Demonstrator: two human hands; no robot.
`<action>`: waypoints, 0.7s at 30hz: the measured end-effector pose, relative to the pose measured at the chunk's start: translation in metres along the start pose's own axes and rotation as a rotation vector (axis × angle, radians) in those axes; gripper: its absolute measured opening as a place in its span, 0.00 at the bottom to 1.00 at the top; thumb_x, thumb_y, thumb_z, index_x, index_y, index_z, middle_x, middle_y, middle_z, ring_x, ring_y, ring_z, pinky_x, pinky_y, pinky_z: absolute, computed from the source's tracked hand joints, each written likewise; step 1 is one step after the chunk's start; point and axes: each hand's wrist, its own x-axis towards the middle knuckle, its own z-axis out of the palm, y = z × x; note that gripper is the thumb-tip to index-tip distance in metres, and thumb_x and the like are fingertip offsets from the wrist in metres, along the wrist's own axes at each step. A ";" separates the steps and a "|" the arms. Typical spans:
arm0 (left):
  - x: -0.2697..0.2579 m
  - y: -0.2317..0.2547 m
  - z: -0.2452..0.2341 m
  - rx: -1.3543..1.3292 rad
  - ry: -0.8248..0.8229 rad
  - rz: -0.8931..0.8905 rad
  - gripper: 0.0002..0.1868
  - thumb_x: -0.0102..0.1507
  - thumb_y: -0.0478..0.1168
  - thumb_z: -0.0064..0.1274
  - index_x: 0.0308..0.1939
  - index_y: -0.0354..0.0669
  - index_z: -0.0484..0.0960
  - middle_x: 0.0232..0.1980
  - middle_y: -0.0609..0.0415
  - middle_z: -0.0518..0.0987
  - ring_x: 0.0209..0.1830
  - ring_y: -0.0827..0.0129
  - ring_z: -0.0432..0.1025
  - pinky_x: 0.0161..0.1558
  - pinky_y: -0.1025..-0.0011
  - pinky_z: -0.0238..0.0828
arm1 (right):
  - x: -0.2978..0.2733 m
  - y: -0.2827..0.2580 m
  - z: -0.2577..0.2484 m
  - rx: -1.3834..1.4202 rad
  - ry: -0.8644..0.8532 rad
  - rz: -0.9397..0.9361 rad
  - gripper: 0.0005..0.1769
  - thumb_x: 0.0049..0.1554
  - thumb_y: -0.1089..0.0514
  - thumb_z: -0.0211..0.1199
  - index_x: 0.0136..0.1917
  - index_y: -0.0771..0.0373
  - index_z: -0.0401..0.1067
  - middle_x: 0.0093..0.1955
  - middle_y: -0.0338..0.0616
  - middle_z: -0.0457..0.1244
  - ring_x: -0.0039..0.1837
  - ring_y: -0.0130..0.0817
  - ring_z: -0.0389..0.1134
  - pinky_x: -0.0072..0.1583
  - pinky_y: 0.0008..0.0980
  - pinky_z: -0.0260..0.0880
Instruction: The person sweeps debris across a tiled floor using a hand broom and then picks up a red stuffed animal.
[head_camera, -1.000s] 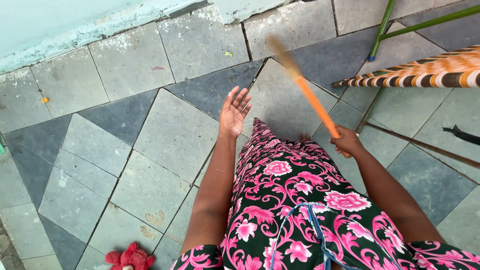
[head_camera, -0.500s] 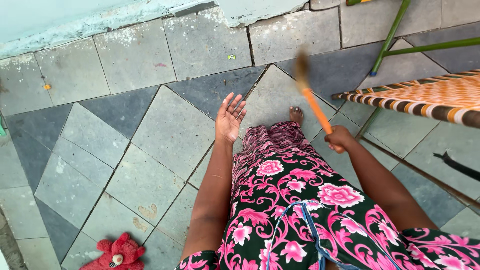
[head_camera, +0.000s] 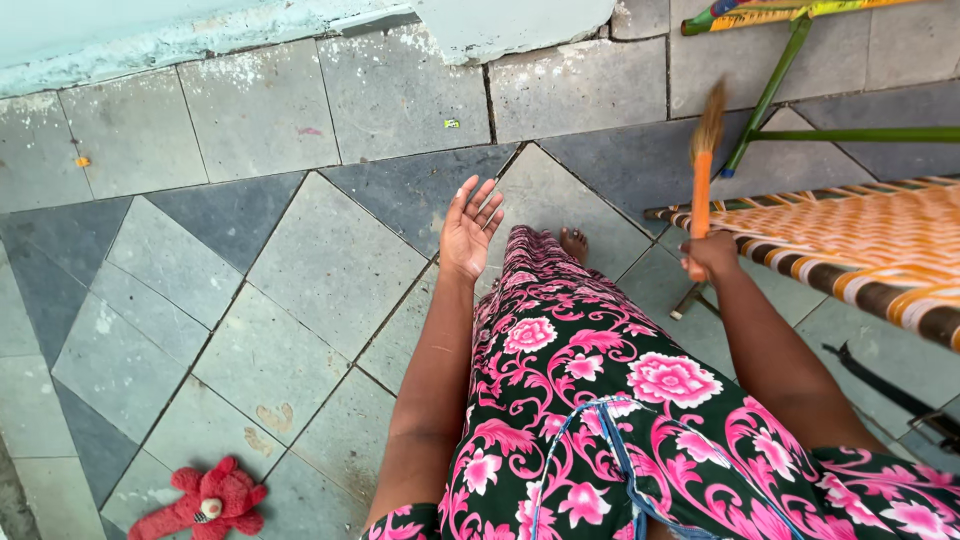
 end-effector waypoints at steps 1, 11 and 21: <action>0.000 -0.002 0.002 -0.002 0.003 0.006 0.27 0.72 0.53 0.40 0.73 0.47 0.67 0.68 0.52 0.75 0.64 0.63 0.72 0.62 0.63 0.69 | 0.005 -0.003 0.001 -0.003 -0.004 -0.004 0.16 0.53 0.68 0.70 0.51 0.80 0.71 0.34 0.48 0.67 0.30 0.36 0.69 0.32 0.37 0.70; 0.003 -0.015 -0.014 -0.066 0.084 0.025 0.26 0.72 0.53 0.41 0.72 0.48 0.68 0.68 0.52 0.75 0.63 0.63 0.72 0.62 0.62 0.69 | -0.005 0.009 0.000 -0.422 -0.390 -0.100 0.34 0.50 0.65 0.70 0.69 0.56 0.67 0.35 0.50 0.66 0.28 0.33 0.64 0.31 0.37 0.69; -0.003 0.017 -0.003 -0.081 0.111 0.077 0.26 0.73 0.53 0.39 0.71 0.47 0.68 0.68 0.51 0.75 0.62 0.63 0.72 0.62 0.63 0.70 | 0.050 -0.077 0.013 -0.220 0.036 0.009 0.13 0.53 0.67 0.70 0.49 0.80 0.75 0.32 0.50 0.66 0.31 0.38 0.68 0.31 0.39 0.65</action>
